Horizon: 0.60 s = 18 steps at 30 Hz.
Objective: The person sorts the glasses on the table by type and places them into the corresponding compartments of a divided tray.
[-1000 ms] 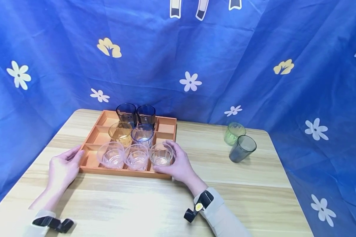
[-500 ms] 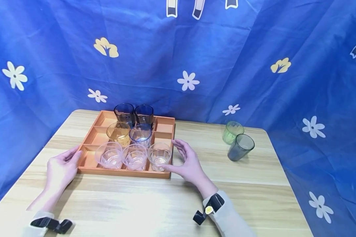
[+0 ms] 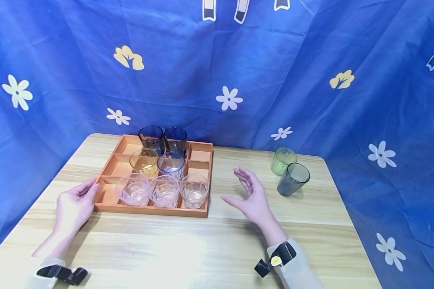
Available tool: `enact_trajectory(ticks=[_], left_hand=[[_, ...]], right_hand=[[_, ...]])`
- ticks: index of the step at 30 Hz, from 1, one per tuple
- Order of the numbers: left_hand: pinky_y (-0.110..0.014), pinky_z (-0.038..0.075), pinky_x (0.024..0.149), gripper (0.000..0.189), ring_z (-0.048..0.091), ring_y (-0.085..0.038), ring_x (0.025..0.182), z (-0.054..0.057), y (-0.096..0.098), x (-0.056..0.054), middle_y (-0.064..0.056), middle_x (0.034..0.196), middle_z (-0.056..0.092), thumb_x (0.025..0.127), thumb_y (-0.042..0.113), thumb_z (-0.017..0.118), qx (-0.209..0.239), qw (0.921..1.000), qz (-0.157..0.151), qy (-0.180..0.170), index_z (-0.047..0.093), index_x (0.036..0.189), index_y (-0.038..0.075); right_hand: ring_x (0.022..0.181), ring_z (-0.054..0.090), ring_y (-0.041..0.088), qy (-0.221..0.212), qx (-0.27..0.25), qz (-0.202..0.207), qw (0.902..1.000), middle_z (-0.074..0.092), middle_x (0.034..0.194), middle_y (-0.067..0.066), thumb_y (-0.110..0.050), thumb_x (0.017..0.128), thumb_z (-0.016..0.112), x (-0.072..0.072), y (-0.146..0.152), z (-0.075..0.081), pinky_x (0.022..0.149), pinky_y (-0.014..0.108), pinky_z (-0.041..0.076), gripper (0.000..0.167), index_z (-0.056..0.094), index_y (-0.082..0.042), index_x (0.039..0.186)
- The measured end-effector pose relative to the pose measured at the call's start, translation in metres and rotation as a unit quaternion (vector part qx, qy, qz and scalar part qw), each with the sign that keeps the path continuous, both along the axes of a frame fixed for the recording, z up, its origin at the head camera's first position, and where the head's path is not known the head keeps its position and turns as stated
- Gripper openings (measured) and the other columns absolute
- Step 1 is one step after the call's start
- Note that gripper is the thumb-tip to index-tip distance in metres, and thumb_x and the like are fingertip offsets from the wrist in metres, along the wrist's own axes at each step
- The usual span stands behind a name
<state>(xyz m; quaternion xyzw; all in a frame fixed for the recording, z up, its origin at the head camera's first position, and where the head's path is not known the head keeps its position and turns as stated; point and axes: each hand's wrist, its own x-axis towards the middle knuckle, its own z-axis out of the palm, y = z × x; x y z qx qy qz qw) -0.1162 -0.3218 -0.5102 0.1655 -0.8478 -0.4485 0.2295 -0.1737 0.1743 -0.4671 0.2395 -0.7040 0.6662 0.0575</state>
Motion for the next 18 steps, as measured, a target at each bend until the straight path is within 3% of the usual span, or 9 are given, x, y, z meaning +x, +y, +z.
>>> enact_trajectory(ticks=[6, 11, 18], left_hand=[[-0.002, 0.048, 0.075, 0.033, 0.057, 0.021, 0.09, 0.0, 0.0, 0.0, -0.021, 0.122, 0.07, 0.104, 0.018, 0.07, -0.004, 1.0, 0.002, 0.004, 0.073, 0.131, 0.0], [-0.002, 0.048, 0.075, 0.034, 0.058, 0.019, 0.092, 0.001, 0.0, 0.0, -0.021, 0.123, 0.07, 0.105, 0.019, 0.068, -0.002, 1.0, 0.004, -0.004, 0.073, 0.132, 0.0], [-0.002, 0.049, 0.075, 0.034, 0.059, 0.017, 0.092, 0.001, 0.001, 0.001, -0.022, 0.124, 0.07, 0.106, 0.019, 0.067, -0.005, 1.0, 0.003, -0.007, 0.072, 0.132, -0.002]], right_hand=[[0.138, 0.049, 0.046, 0.02, -0.025, -0.018, 0.9993, 0.055, 0.147, 0.028, 0.028, 0.07, 0.082, -0.001, 0.021, 0.002, 0.12, 0.04, 0.039, 0.091, 0.041, 0.016, 0.149], [0.136, 0.052, 0.042, 0.037, -0.038, -0.036, 0.998, 0.053, 0.146, 0.034, 0.031, 0.069, 0.079, -0.002, 0.038, 0.003, 0.119, 0.04, 0.04, 0.089, 0.041, 0.018, 0.148], [0.133, 0.057, 0.033, 0.037, -0.061, -0.076, 0.9946, 0.061, 0.143, 0.022, 0.035, 0.069, 0.075, -0.001, 0.066, 0.013, 0.117, 0.035, 0.043, 0.084, 0.045, 0.017, 0.146]])
